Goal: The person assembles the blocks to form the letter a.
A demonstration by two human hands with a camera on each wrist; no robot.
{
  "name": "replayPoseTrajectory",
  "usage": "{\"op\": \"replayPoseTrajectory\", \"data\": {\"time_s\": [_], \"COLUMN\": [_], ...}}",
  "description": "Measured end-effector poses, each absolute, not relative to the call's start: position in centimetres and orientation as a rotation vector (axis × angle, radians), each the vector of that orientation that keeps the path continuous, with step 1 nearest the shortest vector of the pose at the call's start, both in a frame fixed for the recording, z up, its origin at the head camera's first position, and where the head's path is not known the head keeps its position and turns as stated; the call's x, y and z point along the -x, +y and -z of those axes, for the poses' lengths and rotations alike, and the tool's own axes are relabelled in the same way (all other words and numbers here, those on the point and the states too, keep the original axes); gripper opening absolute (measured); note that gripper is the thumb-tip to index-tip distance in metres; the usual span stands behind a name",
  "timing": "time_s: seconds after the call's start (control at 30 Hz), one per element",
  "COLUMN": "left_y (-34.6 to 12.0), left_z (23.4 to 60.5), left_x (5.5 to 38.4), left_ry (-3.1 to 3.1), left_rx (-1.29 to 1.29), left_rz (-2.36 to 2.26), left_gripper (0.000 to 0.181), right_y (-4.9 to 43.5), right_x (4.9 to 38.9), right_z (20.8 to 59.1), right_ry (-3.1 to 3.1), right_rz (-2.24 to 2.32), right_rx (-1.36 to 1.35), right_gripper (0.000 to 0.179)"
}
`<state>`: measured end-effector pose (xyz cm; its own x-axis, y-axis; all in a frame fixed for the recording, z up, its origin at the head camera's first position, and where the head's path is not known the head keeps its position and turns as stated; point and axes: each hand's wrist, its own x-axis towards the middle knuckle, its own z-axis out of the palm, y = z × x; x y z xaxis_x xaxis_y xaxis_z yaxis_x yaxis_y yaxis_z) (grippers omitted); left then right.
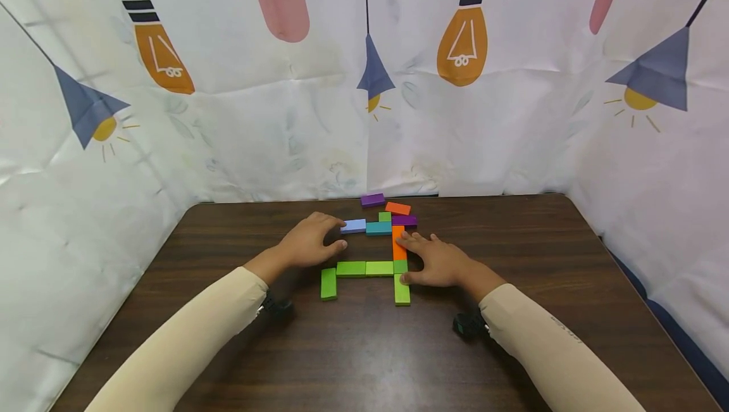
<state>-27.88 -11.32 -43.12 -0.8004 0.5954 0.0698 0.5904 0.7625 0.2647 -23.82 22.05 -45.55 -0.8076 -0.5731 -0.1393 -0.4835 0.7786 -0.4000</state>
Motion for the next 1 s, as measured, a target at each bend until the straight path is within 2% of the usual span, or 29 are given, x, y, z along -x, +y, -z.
{"op": "replayPoseTrajectory", "data": {"time_s": [0.67, 1.0], "left_y": [-10.4, -8.5], "left_z": [43.4, 43.1], "left_x": [29.4, 31.0], "left_ry": [2.932, 2.91], "left_rx": [-0.927, -0.95], "left_rz": [-0.399, -0.296], "left_gripper": [0.051, 0.063], "right_y": [22.0, 22.0], "right_x": [23.7, 23.6], "right_z": [45.7, 45.5], "right_ry": [2.727, 2.73], "right_rz": [0.516, 0.516], "right_rx": [0.836, 0.818], "right_gripper": [0.095, 0.095]}}
